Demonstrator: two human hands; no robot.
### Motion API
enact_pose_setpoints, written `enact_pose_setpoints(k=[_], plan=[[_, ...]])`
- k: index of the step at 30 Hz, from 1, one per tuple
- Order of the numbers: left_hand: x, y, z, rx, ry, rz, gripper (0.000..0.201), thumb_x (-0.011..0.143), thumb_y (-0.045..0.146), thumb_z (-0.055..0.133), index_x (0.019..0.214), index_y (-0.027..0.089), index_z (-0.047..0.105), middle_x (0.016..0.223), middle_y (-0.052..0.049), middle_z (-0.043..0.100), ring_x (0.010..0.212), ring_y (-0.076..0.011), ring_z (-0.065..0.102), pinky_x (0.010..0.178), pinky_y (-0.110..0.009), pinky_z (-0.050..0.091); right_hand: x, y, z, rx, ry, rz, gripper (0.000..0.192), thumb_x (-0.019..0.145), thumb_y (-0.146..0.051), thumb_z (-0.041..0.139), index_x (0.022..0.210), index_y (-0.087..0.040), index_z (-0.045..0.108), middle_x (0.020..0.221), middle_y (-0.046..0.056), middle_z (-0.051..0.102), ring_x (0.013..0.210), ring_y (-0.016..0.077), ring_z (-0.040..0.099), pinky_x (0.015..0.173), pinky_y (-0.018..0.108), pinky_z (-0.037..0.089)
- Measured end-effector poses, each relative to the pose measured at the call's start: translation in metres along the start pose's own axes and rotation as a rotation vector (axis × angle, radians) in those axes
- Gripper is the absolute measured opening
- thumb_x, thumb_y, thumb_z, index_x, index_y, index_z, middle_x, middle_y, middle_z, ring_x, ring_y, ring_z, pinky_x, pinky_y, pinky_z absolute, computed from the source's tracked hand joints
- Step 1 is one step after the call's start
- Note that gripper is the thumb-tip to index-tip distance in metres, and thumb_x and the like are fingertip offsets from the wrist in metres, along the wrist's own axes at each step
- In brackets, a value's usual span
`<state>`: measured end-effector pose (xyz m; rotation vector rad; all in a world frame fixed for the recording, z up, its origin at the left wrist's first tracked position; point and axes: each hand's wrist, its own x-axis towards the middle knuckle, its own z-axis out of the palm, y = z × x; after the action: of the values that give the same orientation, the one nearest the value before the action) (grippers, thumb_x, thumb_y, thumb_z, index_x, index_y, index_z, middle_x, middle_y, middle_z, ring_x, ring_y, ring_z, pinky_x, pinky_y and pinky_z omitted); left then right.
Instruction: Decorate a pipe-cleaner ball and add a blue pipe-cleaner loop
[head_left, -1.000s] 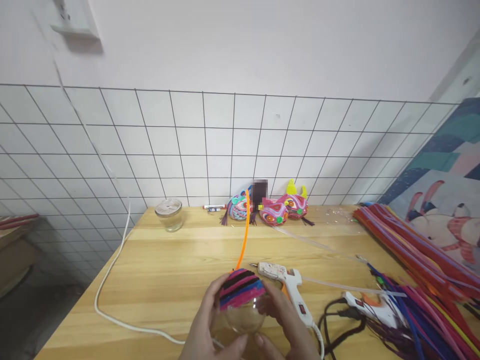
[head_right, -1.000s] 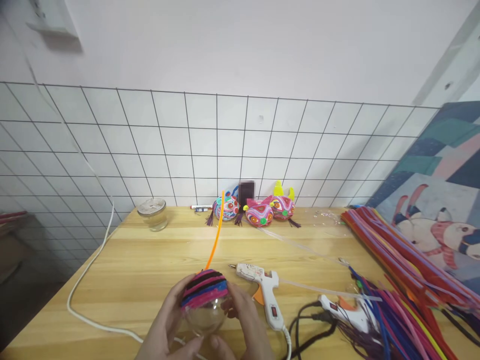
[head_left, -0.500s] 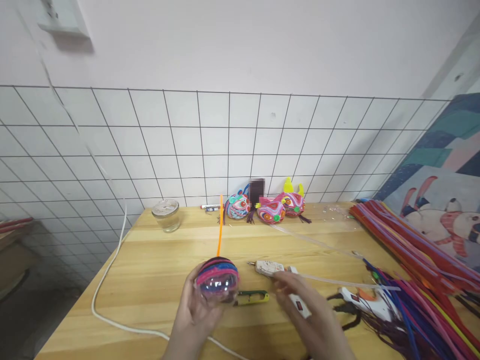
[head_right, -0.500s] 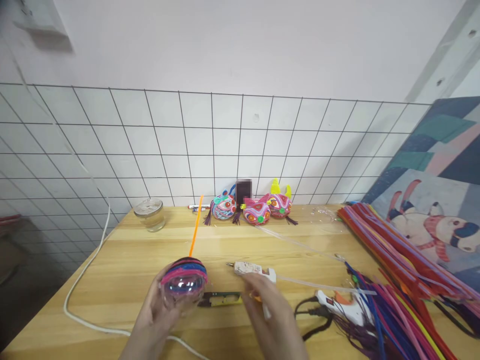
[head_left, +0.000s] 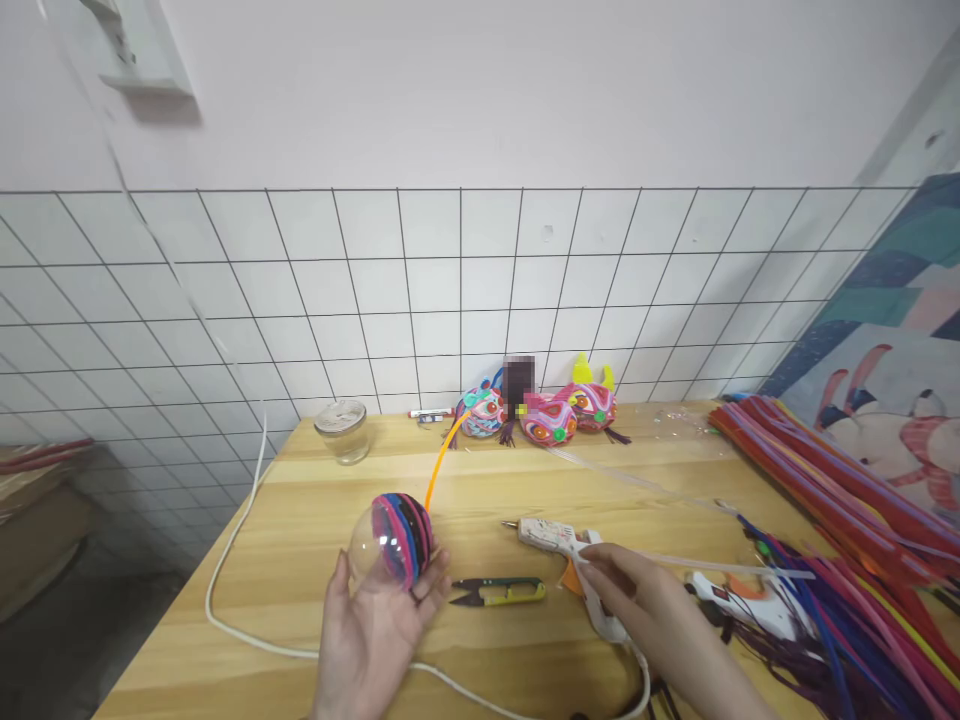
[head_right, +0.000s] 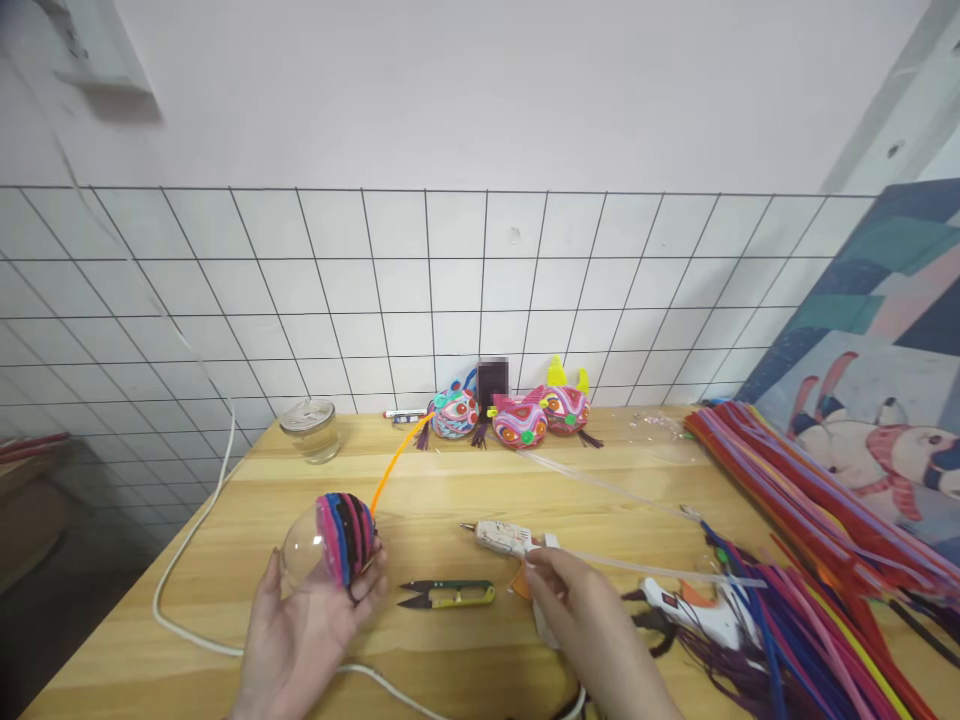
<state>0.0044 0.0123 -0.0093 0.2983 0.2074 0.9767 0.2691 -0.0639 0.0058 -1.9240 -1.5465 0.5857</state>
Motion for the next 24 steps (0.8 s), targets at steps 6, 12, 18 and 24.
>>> enact_pose_setpoints(k=[6, 12, 18, 24], plan=[[-0.005, -0.005, 0.004, 0.009, -0.053, -0.119, 0.06, 0.08, 0.057, 0.033, 0.101, 0.011, 0.066, 0.103, -0.02, 0.066, 0.102, -0.0329, 0.056, 0.085, -0.045, 0.041, -0.013, -0.031, 0.027, 0.136, 0.0, -0.191, 0.023, 0.082, -0.035, 0.047, 0.084, -0.02, 0.065, 0.074, 0.004, 0.068, 0.067, 0.0172, 0.062, 0.063, 0.025, 0.049], [-0.01, -0.021, 0.013, 0.078, -0.084, -0.303, 0.064, 0.075, 0.064, 0.037, 0.096, 0.013, 0.068, 0.092, -0.018, 0.069, 0.089, -0.0331, 0.062, 0.067, -0.041, 0.047, -0.028, -0.044, 0.038, 0.378, -0.077, -0.218, 0.037, 0.084, -0.034, 0.048, 0.119, -0.023, 0.05, 0.089, 0.006, 0.065, 0.079, 0.0174, 0.061, 0.072, 0.028, 0.049], [-0.017, -0.029, 0.007, 0.12, -0.05, -0.346, 0.046, 0.075, 0.056, 0.046, 0.095, 0.022, 0.07, 0.098, -0.008, 0.07, 0.096, -0.0298, 0.06, 0.084, -0.043, 0.042, -0.037, -0.047, 0.051, 0.675, -0.334, -0.122, 0.056, 0.081, -0.047, 0.05, 0.132, -0.027, 0.036, 0.07, 0.001, 0.06, 0.063, 0.0151, 0.058, 0.056, 0.024, 0.046], [-0.02, -0.025, -0.001, 0.026, -0.11, -0.362, 0.036, 0.074, 0.05, 0.054, 0.096, 0.027, 0.069, 0.102, -0.004, 0.069, 0.096, -0.0258, 0.061, 0.085, -0.039, 0.044, -0.029, -0.048, 0.059, 0.93, -0.31, 0.011, 0.057, 0.068, -0.057, 0.06, 0.112, -0.021, 0.053, 0.063, -0.004, 0.049, 0.047, 0.0081, 0.046, 0.041, 0.018, 0.039]])
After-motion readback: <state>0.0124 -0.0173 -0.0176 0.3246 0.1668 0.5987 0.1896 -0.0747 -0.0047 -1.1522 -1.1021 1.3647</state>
